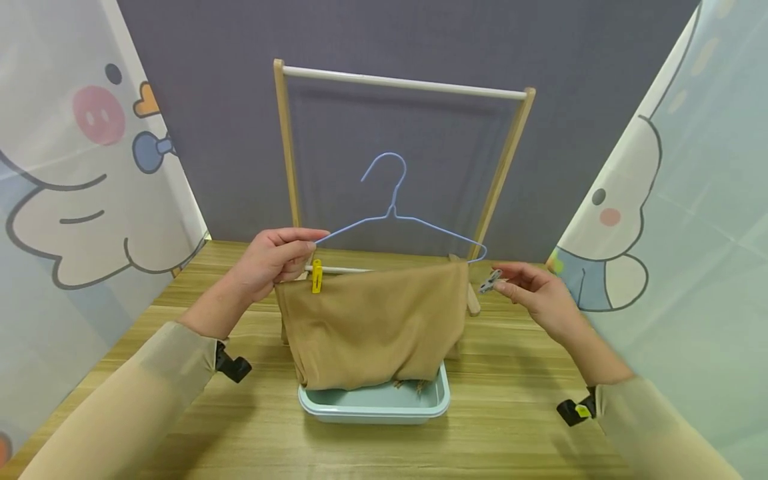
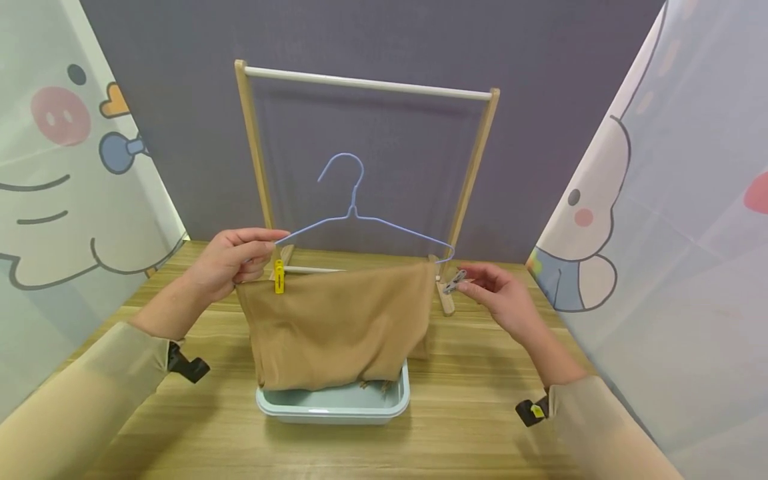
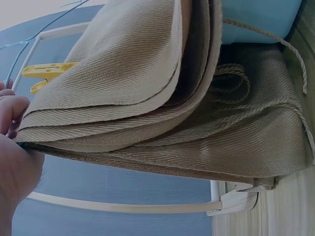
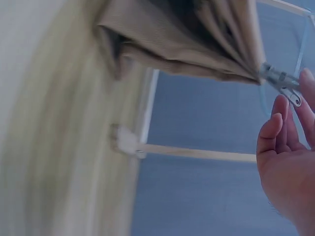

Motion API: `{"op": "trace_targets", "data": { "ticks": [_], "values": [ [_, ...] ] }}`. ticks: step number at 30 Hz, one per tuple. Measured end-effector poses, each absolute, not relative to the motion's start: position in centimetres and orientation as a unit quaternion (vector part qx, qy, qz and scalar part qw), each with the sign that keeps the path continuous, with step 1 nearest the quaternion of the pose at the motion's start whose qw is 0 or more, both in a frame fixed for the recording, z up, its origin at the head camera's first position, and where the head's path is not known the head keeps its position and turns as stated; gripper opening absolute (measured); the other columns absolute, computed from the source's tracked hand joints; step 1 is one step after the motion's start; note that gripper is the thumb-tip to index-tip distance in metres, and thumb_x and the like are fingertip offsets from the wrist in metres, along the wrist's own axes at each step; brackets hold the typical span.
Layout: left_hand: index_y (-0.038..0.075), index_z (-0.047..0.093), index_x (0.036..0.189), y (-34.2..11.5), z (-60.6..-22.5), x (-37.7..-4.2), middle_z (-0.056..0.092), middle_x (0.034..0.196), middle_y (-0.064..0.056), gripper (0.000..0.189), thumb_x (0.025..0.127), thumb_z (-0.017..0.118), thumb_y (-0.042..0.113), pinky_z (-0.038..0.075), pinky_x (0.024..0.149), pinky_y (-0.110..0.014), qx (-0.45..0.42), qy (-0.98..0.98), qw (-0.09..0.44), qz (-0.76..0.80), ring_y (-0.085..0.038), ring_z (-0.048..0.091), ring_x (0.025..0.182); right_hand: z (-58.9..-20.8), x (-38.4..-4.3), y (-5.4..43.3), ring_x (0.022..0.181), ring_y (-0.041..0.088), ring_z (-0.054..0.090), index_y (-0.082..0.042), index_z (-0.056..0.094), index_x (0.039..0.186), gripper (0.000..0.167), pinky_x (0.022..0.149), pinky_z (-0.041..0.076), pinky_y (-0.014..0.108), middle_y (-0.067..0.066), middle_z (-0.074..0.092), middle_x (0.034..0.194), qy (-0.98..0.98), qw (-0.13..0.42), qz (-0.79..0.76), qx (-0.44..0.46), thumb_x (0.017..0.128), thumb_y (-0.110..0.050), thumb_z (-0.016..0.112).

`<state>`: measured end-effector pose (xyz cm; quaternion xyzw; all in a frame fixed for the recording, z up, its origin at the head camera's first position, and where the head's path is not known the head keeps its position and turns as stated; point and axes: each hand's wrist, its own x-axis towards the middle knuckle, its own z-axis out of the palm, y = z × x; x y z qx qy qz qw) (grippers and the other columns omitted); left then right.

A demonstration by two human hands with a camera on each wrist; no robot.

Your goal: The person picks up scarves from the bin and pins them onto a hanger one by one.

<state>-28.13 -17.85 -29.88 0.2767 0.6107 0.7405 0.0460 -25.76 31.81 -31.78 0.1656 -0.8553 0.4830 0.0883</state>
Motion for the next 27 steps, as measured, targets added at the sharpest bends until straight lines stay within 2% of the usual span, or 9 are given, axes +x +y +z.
{"op": "trace_targets", "data": {
  "ticks": [4,9,13,20,22,27],
  "values": [
    [0.022,0.085,0.121,-17.8,-29.7,-28.2,0.038,0.062,0.008,0.043,0.108,0.053,-0.004,0.005,0.051,-0.035,0.271,0.606,0.048,0.746,-0.016,0.017,0.054,-30.6,-26.5,31.0,0.086,0.005,0.065,-0.007,0.071,0.141,0.036,0.07,0.053,0.02,-0.019,0.073,0.104,-0.846,0.104,0.493,0.173,0.106,-0.016,0.075],
    [0.023,0.085,0.12,-17.8,-29.7,-28.1,0.036,0.061,0.008,0.045,0.108,0.052,-0.005,0.005,0.051,-0.035,0.274,0.609,0.049,0.743,-0.016,0.016,0.055,-29.7,-27.2,30.0,0.085,0.005,0.064,-0.002,0.072,0.137,0.038,0.07,0.052,0.02,-0.019,0.074,0.101,-0.844,0.104,0.498,0.168,0.105,-0.021,0.078],
    [0.024,0.085,0.12,-17.8,-29.7,-28.2,0.034,0.061,0.006,0.046,0.109,0.051,-0.005,0.006,0.051,-0.035,0.282,0.61,0.052,0.739,-0.017,0.016,0.055,-29.2,-27.7,29.1,0.084,0.004,0.066,-0.004,0.075,0.134,0.038,0.068,0.052,0.021,-0.021,0.077,0.103,-0.855,0.123,0.476,0.166,0.103,-0.024,0.081],
    [0.022,0.085,0.122,-17.7,-29.7,-28.0,0.032,0.06,0.005,0.044,0.108,0.052,-0.005,0.005,0.051,-0.035,0.282,0.605,0.055,0.742,-0.017,0.015,0.055,-28.4,-28.5,27.8,0.07,0.006,0.056,-0.005,0.084,0.115,0.025,0.057,0.043,0.022,-0.028,0.075,0.088,-0.866,0.18,0.441,0.152,0.096,-0.021,0.088],
    [0.022,0.085,0.121,-17.6,-29.6,-27.9,0.031,0.06,0.005,0.045,0.108,0.052,-0.005,0.005,0.051,-0.035,0.279,0.607,0.055,0.742,-0.017,0.015,0.055,-28.5,-28.8,27.5,0.069,0.005,0.055,-0.004,0.085,0.108,0.021,0.056,0.042,0.021,-0.023,0.078,0.09,-0.862,0.187,0.446,0.154,0.095,-0.019,0.089],
    [0.024,0.085,0.12,-17.6,-29.5,-27.9,0.032,0.058,0.007,0.046,0.107,0.052,-0.006,0.005,0.051,-0.035,0.274,0.612,0.057,0.739,-0.017,0.014,0.055,-28.8,-29.3,26.8,0.08,-0.001,0.067,-0.006,0.086,0.101,0.015,0.061,0.047,0.017,-0.001,0.086,0.103,-0.864,0.178,0.442,0.163,0.095,-0.019,0.089]
  ]
}}
